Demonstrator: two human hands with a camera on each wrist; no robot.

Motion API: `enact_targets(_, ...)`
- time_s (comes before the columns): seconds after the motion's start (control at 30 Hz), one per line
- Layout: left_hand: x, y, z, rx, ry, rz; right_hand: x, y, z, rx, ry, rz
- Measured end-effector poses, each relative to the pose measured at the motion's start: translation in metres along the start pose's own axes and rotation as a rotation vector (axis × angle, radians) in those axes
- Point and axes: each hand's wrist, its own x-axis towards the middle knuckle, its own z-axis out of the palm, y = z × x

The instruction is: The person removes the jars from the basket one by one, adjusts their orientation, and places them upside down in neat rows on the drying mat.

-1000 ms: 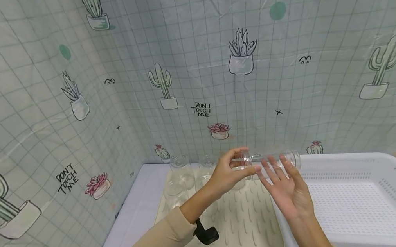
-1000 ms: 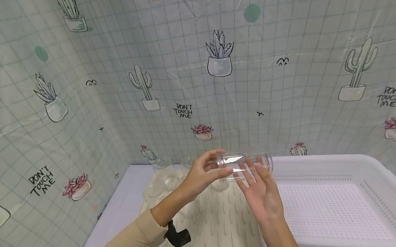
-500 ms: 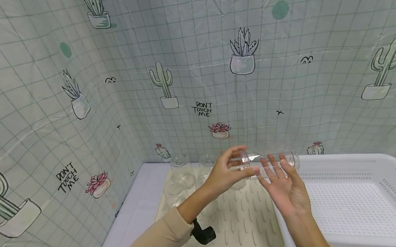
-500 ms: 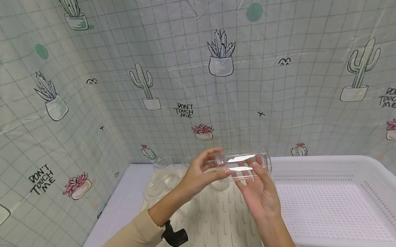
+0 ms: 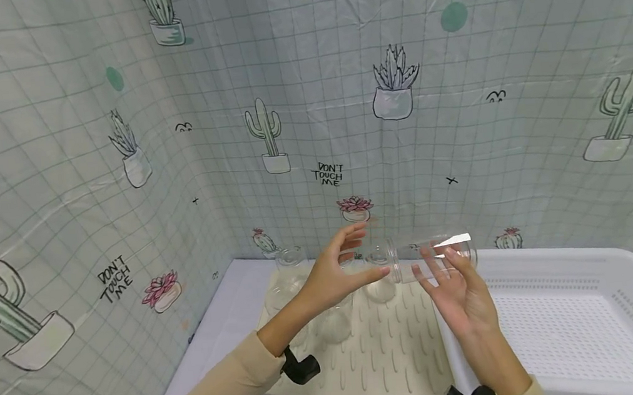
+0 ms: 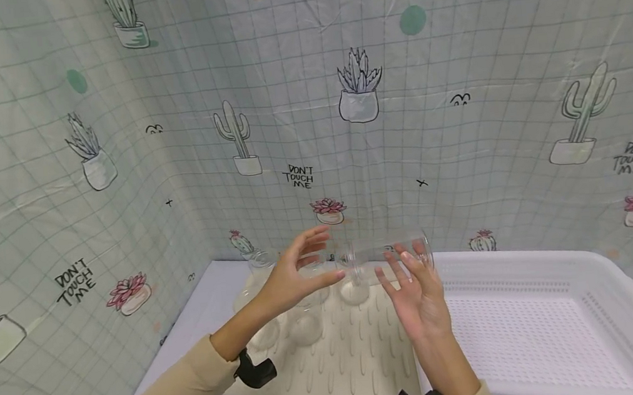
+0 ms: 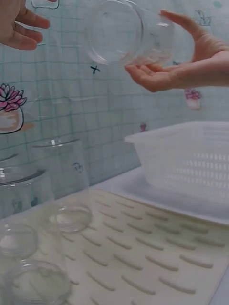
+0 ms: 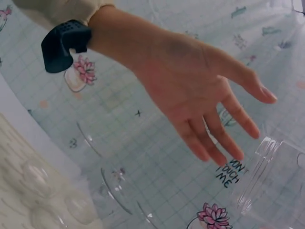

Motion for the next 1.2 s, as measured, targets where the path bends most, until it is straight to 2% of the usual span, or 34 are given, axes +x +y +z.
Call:
enact_targets(0.1,-0.005,-0.006,-0.011,0.08,0.031,-0.006,0.003,0.0,0.0,-0.066,0.007,-0.008)
enact_targets(0.3,-0.013,-0.037,-0.033,0.242,0.111,-0.045,0.009,-0.001,-0.001,-0.164,0.01,-0.02)
enact_targets(0.43,-0.022,-0.047,-0.046,0.291,0.145,-0.054,0.013,-0.001,-0.003,-0.215,0.023,-0.045)
enact_targets(0.53,-0.03,-0.052,-0.054,0.324,0.167,-0.1,0.016,-0.001,-0.004,-0.27,0.033,-0.059)
enact_targets(0.7,-0.046,-0.063,-0.064,0.346,0.204,-0.179,0.017,0.001,-0.005,-0.366,0.057,-0.055)
enact_targets(0.8,-0.056,-0.071,-0.07,0.325,0.225,-0.181,0.018,0.003,-0.005,-0.421,0.073,-0.046)
enact_targets(1.0,-0.079,-0.089,-0.076,0.354,0.261,-0.233,0.019,0.01,-0.006,-0.551,0.106,-0.031)
enact_targets(1.2,-0.102,-0.107,-0.077,0.357,0.255,-0.296,0.019,0.022,-0.009,-0.642,0.126,-0.006)
